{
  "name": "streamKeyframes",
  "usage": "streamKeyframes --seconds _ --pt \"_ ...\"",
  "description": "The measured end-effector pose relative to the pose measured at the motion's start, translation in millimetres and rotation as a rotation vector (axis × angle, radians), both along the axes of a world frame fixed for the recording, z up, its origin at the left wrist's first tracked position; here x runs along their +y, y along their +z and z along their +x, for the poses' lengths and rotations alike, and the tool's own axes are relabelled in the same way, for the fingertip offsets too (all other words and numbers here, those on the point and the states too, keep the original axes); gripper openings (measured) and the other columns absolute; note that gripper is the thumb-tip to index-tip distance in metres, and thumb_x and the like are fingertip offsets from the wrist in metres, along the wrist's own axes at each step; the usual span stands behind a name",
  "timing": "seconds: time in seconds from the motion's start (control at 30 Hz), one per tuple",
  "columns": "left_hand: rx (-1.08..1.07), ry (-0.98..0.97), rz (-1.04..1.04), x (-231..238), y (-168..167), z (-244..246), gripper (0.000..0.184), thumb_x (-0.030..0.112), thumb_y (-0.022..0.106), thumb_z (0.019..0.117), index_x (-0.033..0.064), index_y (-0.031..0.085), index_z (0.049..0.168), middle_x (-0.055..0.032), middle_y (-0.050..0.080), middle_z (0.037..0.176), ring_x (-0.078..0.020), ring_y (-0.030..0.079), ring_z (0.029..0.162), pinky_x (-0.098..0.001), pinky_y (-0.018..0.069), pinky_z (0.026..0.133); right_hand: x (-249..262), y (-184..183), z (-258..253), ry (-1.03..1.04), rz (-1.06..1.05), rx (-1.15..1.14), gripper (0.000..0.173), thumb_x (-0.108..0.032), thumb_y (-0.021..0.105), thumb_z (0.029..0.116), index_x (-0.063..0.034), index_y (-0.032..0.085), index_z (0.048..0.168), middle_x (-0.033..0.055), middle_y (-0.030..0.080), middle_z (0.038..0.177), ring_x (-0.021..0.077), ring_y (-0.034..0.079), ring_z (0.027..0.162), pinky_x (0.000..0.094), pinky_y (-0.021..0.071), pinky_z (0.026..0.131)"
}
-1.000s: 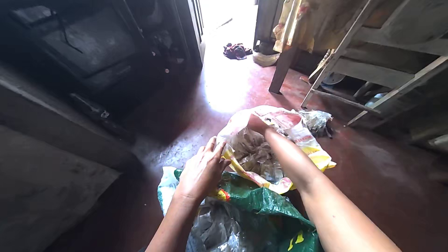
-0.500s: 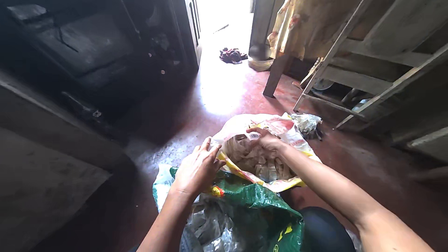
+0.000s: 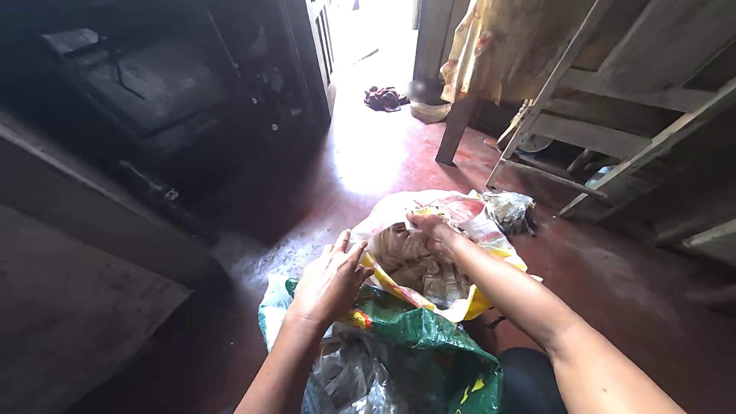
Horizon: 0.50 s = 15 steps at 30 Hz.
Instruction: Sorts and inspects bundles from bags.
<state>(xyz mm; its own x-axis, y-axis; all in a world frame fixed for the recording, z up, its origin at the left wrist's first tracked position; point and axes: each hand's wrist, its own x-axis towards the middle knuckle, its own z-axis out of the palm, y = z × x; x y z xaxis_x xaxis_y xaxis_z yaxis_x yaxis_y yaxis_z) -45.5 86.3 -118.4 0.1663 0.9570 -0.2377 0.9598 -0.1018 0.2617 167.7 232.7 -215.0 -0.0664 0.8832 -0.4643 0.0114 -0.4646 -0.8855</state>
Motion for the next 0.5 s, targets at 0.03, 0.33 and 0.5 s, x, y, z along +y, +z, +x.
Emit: streamKeyframes --seconds 0.03,0.33,0.5 --pt "-0.004 -0.001 0.001 0.0 1.0 0.1 0.054 0.042 0.055 0.1050 0.0180 0.049 0.153 -0.0142 0.034 0.164 -0.0388 0.052 0.134 -0.0536 0.0496 0.098 -4.0 2.9 -0.5 0.015 0.005 0.036 0.032 -0.021 0.058 0.1051 0.0031 0.054 0.126 0.0120 0.064 0.100 0.0154 0.065 0.083 0.0316 0.0565 0.075" --pt "-0.307 -0.072 0.407 -7.0 -6.5 -15.5 0.040 0.035 0.059 0.1031 0.0129 0.066 0.136 -0.0183 0.054 0.149 -0.0402 0.059 0.127 -0.0586 0.0495 0.099 -87.0 77.6 51.6 0.464 0.520 -0.391 0.040 -0.009 0.065 0.0968 0.0032 0.055 0.133 0.0153 0.067 0.119 0.0129 0.067 0.105 0.0311 0.0550 0.095" --pt "-0.745 -0.277 0.506 -10.6 25.7 -3.7 0.044 0.034 0.067 0.0968 0.0100 0.067 0.134 -0.0092 0.061 0.142 -0.0136 0.062 0.125 -0.0297 0.0537 0.101 -116.7 168.8 94.2 0.630 1.042 -0.661 0.024 -0.012 0.068 0.0965 -0.0066 0.068 0.120 0.0052 0.072 0.103 0.0082 0.069 0.093 0.0307 0.0575 0.087"
